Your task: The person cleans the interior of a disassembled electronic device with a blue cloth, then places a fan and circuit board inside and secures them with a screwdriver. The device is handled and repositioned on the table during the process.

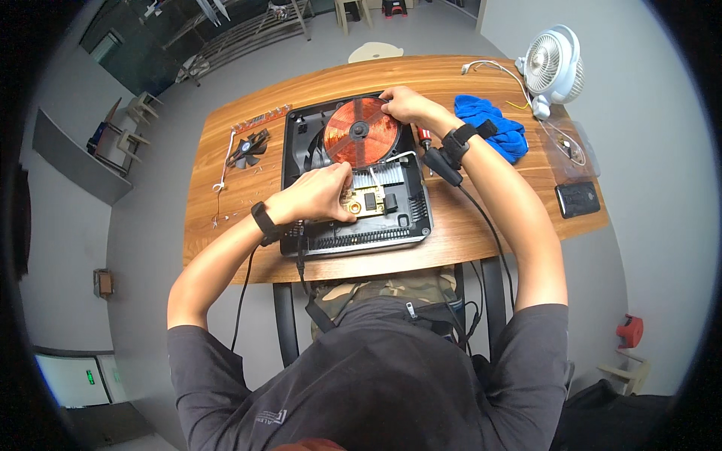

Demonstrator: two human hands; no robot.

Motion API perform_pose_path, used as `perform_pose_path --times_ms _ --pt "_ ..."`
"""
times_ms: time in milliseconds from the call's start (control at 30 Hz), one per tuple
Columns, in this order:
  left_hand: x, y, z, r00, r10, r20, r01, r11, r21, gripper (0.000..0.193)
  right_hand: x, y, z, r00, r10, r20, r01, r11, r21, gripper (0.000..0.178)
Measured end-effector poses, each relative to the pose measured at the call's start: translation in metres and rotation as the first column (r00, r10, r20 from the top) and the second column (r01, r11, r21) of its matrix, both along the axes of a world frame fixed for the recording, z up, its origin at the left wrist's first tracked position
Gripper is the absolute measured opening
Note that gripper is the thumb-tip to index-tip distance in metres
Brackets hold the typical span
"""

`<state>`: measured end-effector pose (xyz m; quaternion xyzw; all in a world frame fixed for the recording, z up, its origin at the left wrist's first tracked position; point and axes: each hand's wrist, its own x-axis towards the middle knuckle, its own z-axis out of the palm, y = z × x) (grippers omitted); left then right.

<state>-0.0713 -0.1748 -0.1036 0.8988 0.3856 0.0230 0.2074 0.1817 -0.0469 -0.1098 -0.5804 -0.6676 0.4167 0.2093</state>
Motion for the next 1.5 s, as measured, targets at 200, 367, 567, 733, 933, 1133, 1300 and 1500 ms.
perform_pose_path --times_ms 200,367,567,733,933,1133,1300,1500 --pt "0.001 -0.001 -0.003 1.0 0.011 0.006 -0.011 1.0 0.012 0.065 0.004 0.001 -0.019 0.981 0.022 0.193 -0.05 0.989 0.139 0.044" --pt "-0.003 -0.002 -0.008 1.0 0.007 -0.007 -0.007 0.999 0.046 0.063 0.008 0.008 -0.031 0.973 0.029 0.229 -0.065 0.986 0.15 0.049" --pt "-0.006 -0.004 -0.009 0.999 -0.025 -0.021 0.027 0.997 0.068 0.062 0.004 -0.004 -0.022 0.945 0.034 0.325 -0.127 0.955 0.268 0.048" --pt "-0.007 -0.001 -0.004 0.995 -0.047 -0.088 0.047 0.999 0.005 0.064 0.01 -0.001 -0.023 0.935 0.02 0.354 -0.14 0.938 0.316 0.049" --pt "-0.017 0.004 -0.004 0.996 -0.086 -0.028 0.085 0.996 -0.023 0.056 0.03 0.015 -0.03 0.975 -0.014 0.223 -0.074 0.923 0.379 0.043" --pt "-0.047 0.004 0.02 0.991 -0.032 0.133 0.043 0.995 -0.085 0.026 0.069 0.021 -0.033 0.905 -0.16 0.395 0.013 0.938 0.348 0.045" --pt "-0.115 0.024 0.048 0.942 0.148 0.301 -0.155 0.988 -0.001 0.016 0.079 0.019 -0.044 0.782 -0.095 0.615 -0.012 0.986 0.167 0.071" --pt "-0.221 0.03 0.029 0.872 0.486 0.049 -0.489 0.869 0.071 0.014 0.062 0.034 -0.065 0.804 -0.132 0.58 -0.032 0.964 0.263 0.073"
